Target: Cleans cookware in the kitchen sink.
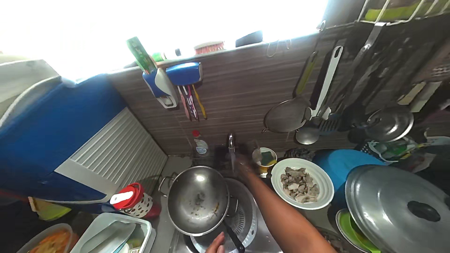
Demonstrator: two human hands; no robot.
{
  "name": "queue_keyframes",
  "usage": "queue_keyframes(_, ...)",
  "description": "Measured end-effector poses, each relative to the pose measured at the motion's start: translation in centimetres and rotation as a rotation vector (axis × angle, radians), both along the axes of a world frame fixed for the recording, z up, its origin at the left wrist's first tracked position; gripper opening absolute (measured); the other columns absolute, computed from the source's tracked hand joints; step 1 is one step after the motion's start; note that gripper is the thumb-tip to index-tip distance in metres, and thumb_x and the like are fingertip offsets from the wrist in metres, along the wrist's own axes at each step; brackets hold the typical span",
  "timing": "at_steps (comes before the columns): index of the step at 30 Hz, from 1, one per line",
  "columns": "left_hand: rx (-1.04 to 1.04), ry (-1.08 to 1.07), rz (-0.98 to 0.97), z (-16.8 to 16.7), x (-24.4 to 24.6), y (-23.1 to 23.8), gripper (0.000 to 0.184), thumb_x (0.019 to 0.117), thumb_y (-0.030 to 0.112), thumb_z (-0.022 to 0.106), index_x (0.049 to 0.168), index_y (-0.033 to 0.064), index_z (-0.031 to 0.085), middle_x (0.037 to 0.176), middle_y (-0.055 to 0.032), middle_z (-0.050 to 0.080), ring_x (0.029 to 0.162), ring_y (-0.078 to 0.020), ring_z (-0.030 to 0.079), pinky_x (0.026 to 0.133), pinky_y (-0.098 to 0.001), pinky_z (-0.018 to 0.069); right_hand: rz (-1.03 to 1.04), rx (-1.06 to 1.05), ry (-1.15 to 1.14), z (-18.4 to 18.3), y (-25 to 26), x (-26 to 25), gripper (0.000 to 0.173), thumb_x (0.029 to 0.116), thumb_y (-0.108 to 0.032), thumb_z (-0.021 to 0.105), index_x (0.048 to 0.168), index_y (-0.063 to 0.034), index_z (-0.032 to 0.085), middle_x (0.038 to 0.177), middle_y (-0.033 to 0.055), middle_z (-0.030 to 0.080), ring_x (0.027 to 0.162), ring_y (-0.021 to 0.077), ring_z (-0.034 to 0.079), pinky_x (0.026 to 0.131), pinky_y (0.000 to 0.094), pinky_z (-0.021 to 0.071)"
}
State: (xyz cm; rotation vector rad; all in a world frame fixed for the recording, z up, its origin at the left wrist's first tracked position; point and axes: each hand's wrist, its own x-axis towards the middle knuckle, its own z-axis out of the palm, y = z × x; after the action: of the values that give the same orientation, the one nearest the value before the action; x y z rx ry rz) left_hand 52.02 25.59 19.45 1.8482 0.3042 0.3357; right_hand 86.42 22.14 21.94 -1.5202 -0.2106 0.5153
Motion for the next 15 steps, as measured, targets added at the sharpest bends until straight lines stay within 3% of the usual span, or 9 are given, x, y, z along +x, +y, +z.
queue_keyframes(2,-0.110,0.054,0.025,-0.2,2.6,-0.2,0.040,0.1098,0.022,0.044,0.133,-0.0059,0.062,0.129,-0.0182,0.069,0.118,-0.0269,0.068,0.106,-0.0451,0.0545,0.013,0.238,0.225,1.5,-0.8,-1.0,0.026,0.1084,-0.018,0.051,0.125,0.0011,0.059,0.101,0.0132,0.071,0.079,0.0201,0.072,0.068,0.0332,0.0617)
queue_keyframes(5,-0.398,0.146,0.069,0.4,9.4,-0.5,0.043,0.1106,0.027,0.039,0.131,-0.0038,0.062,0.125,-0.0168,0.069,0.110,-0.0270,0.070,0.096,-0.0442,0.0591,0.190,0.141,0.185,3.2,-2.3,-3.0,0.026,0.1053,-0.019,0.058,0.123,0.0002,0.059,0.084,0.0067,0.065,0.064,0.0133,0.062,0.057,0.0271,0.0548)
queue_keyframes(6,-0.497,0.150,0.101,0.8,12.2,-0.5,0.043,0.1114,0.027,0.039,0.128,-0.0048,0.062,0.119,-0.0171,0.071,0.105,-0.0268,0.072,0.091,-0.0436,0.0608,0.265,0.027,0.049,3.5,-3.0,-3.6,0.026,0.1050,-0.019,0.058,0.121,0.0014,0.061,0.085,0.0072,0.067,0.065,0.0126,0.063,0.060,0.0269,0.0557)
queue_keyframes(8,-0.671,0.111,0.182,1.8,17.7,-1.0,0.035,0.1112,0.021,0.038,0.115,-0.0047,0.062,0.094,-0.0131,0.070,0.081,-0.0211,0.070,0.074,-0.0393,0.0613,0.346,-0.194,-0.276,4.0,-5.3,-4.9,0.027,0.1036,-0.019,0.057,0.116,0.0016,0.069,0.098,0.0126,0.070,0.084,0.0175,0.067,0.080,0.0355,0.0564)
queue_keyframes(9,-0.737,0.097,0.183,2.4,20.1,-1.1,0.032,0.1105,0.019,0.039,0.112,-0.0028,0.062,0.087,-0.0104,0.069,0.076,-0.0185,0.069,0.070,-0.0371,0.0605,0.330,-0.264,-0.363,4.1,-6.8,-5.8,0.028,0.1035,-0.021,0.055,0.116,-0.0007,0.070,0.105,0.0146,0.071,0.095,0.0213,0.068,0.091,0.0412,0.0549)
queue_keyframes(11,-0.817,0.104,0.181,3.1,24.4,-1.1,0.024,0.1067,0.014,0.047,0.112,-0.0039,0.062,0.086,-0.0112,0.069,0.074,-0.0174,0.067,0.068,-0.0345,0.0582,0.229,-0.343,-0.397,3.4,-9.8,-7.7,0.030,0.1043,-0.025,0.051,0.115,-0.0045,0.071,0.104,0.0123,0.072,0.094,0.0215,0.070,0.090,0.0430,0.0568)
queue_keyframes(13,-0.850,0.123,0.156,4.0,27.2,-0.8,0.023,0.1065,0.011,0.049,0.120,-0.0061,0.056,0.092,-0.0136,0.069,0.077,-0.0195,0.070,0.071,-0.0350,0.0607,0.160,-0.498,-0.351,2.4,-12.8,-9.3,0.033,0.1046,-0.027,0.052,0.121,-0.0044,0.069,0.108,0.0138,0.072,0.098,0.0249,0.071,0.093,0.0454,0.0562)
queue_keyframes(15,-0.840,0.106,0.168,4.9,28.4,-0.5,0.017,0.1058,0.010,0.051,0.113,-0.0031,0.058,0.078,-0.0074,0.062,0.062,-0.0159,0.063,0.061,-0.0329,0.0593,0.176,-0.677,-0.257,0.5,-15.0,-10.3,0.042,0.1030,-0.031,0.056,0.132,-0.0017,0.063,0.117,0.0183,0.070,0.110,0.0315,0.067,0.101,0.0505,0.0514)
